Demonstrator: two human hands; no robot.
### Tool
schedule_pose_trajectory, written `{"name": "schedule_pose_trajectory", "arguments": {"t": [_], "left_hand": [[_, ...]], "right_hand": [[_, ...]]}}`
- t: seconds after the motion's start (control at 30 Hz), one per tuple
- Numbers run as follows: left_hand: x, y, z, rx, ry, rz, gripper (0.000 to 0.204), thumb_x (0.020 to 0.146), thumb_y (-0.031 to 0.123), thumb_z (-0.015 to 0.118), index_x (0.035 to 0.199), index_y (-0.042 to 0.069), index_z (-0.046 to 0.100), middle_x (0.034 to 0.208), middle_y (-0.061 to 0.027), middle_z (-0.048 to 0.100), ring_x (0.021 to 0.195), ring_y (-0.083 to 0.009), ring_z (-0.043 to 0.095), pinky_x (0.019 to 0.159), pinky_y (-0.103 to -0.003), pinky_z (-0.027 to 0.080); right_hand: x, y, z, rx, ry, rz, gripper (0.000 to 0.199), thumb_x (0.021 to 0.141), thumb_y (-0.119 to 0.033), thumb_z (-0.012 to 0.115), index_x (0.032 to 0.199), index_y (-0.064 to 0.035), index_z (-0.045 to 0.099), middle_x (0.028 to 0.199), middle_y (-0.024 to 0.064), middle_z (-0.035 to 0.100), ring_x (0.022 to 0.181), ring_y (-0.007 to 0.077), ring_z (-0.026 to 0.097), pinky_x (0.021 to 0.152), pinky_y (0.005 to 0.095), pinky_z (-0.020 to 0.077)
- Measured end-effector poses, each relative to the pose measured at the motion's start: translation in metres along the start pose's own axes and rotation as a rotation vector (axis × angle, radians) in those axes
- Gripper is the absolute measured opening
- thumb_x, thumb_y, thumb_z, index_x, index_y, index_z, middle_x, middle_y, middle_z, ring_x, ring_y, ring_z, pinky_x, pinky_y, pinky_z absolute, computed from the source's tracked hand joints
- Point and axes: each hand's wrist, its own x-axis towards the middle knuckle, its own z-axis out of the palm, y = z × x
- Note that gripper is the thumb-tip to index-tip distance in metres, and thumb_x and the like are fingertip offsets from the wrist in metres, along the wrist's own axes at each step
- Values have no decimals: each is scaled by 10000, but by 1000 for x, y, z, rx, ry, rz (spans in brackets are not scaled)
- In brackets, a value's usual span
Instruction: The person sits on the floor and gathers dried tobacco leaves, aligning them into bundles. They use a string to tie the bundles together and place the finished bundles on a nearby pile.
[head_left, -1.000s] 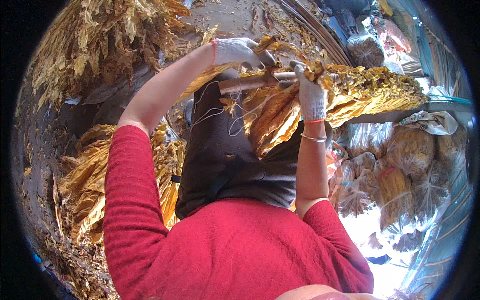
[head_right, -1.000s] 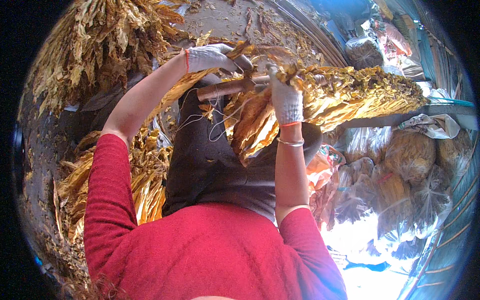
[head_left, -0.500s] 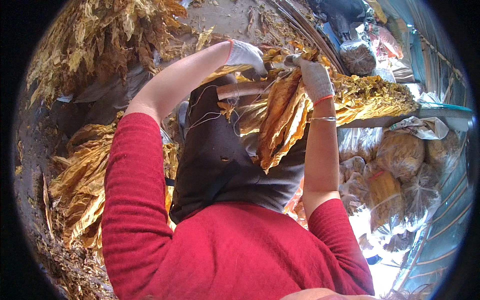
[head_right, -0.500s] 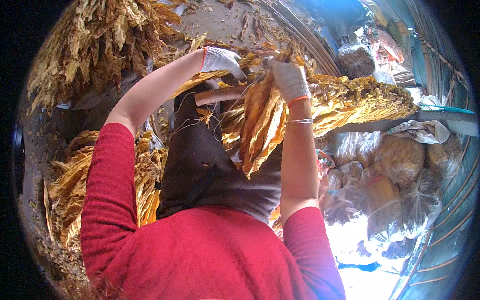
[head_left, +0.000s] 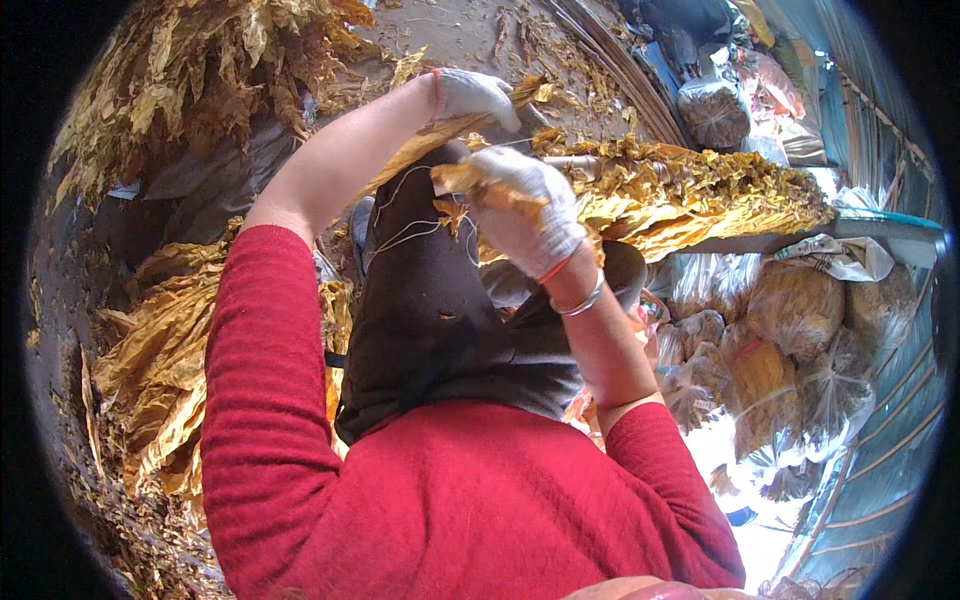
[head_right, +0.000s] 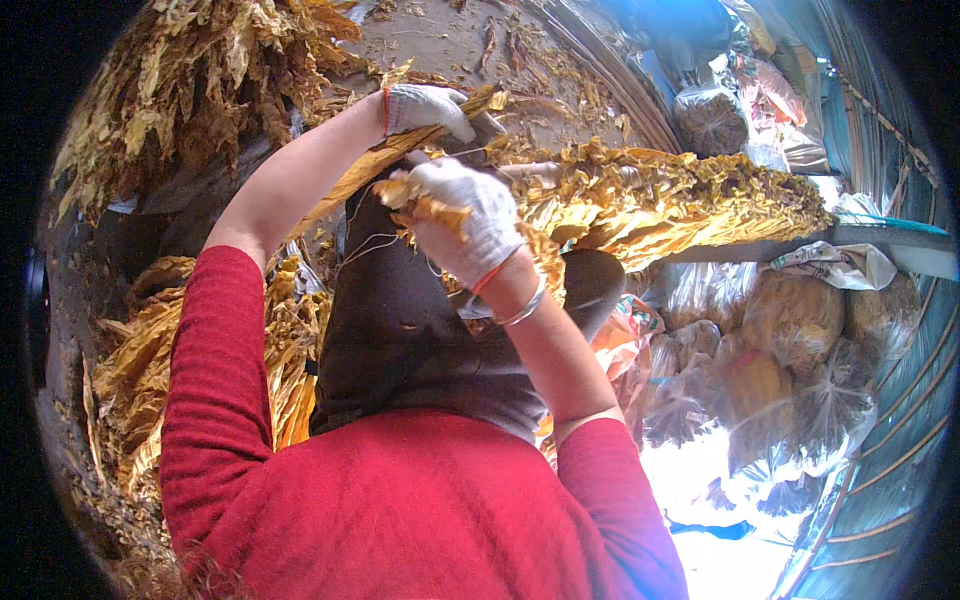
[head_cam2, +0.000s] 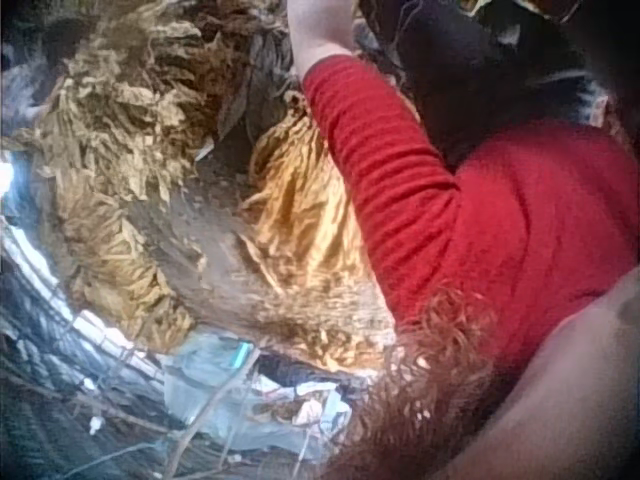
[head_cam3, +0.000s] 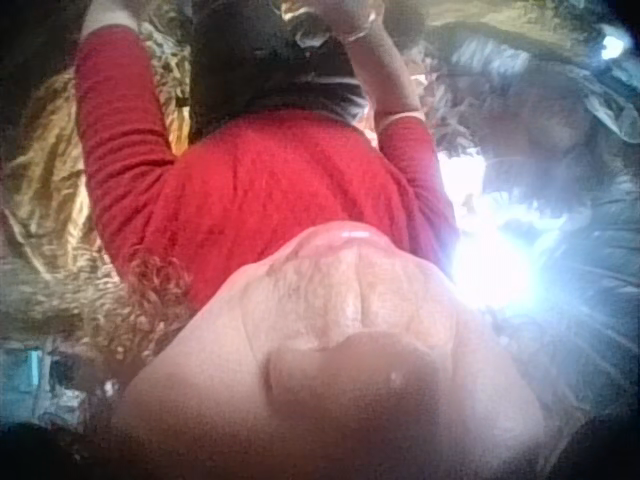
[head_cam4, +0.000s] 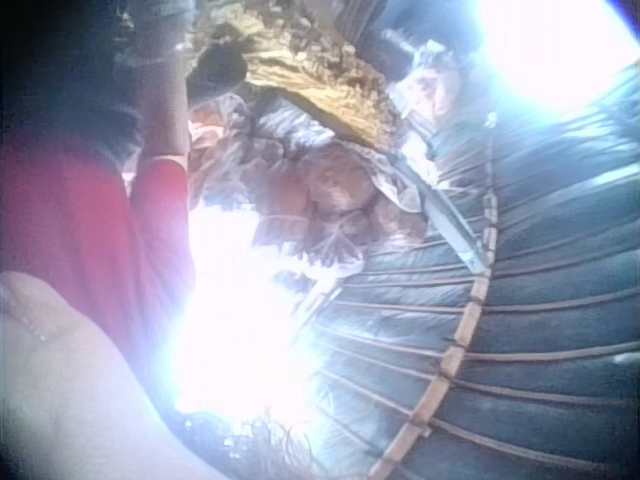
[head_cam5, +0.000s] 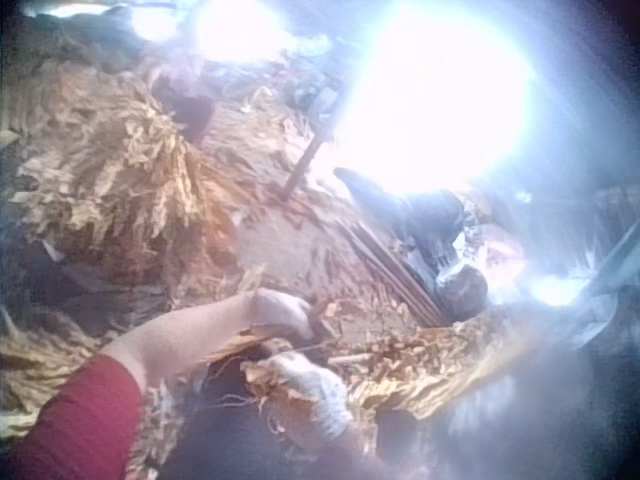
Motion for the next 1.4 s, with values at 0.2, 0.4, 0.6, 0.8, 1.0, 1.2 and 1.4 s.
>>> {"name": "schedule_pose_trajectory", "arguments": {"t": [0.2, 0.4, 0.6, 0.8, 1.0, 1.2, 1.4], "left_hand": [[-18, 39, 25, 414, -63, -145, 882, 729, 283, 853, 1453, -63, 486, 1296, -178, 676, 1222, -259, 610, 1027, -357, 489], [-4, 39, 28, 667, -191, -265, 762, 808, 354, 706, 1439, -28, 517, 1335, -172, 649, 1156, -273, 629, 1020, -371, 479], [-13, 36, 19, 523, 158, -61, 551, 863, 362, 718, 1266, -4, 637, 1195, -167, 698, 1037, -239, 652, 908, -373, 509], [-19, 65, 34, 732, 11, 92, 379, 792, 240, 887, 1088, 90, 705, 1012, -17, 719, 982, -131, 637, 898, -323, 510], [-22, 90, 85, 1333, 97, 64, 661, 658, 583, 828, 897, -25, 721, 890, -218, 725, 904, -348, 709, 862, -420, 559], [-19, 94, 58, 1254, 45, 9, 736, 665, 608, 822, 1028, -19, 690, 970, -220, 713, 916, -395, 690, 811, -433, 548], [-21, 95, 49, 1307, 76, 68, 637, 649, 536, 852, 927, -7, 669, 891, -235, 677, 871, -410, 661, 792, -454, 532]], "right_hand": [[-38, -27, 9, 93, -23, 27, 330, 740, -184, 766, 1056, -141, 681, 1061, 73, 692, 851, 335, 713, 699, 428, 570], [-37, -32, -3, 213, 57, -12, 409, 759, -121, 725, 1166, -121, 679, 1196, 104, 686, 965, 341, 711, 800, 421, 582], [-45, -27, 0, 231, 53, -7, 330, 795, -82, 735, 1120, -92, 683, 1135, 132, 704, 970, 359, 710, 794, 411, 589], [-62, -16, 29, 343, 108, 142, 258, 814, -183, 728, 1064, -128, 699, 1094, 103, 707, 889, 358, 715, 752, 443, 587], [-69, -26, 9, 244, 182, 28, 344, 802, -216, 741, 1125, -134, 657, 1145, 78, 688, 892, 313, 713, 733, 418, 578], [-146, -33, 3, 348, 262, -102, 555, 792, -242, 814, 1263, -11, 636, 1270, 198, 676, 998, 333, 708, 819, 422, 566], [-290, -24, -10, 525, 486, 593, 542, 921, -291, 743, 1338, 16, 580, 1195, 186, 706, 1091, 306, 701, 930, 425, 560]]}}
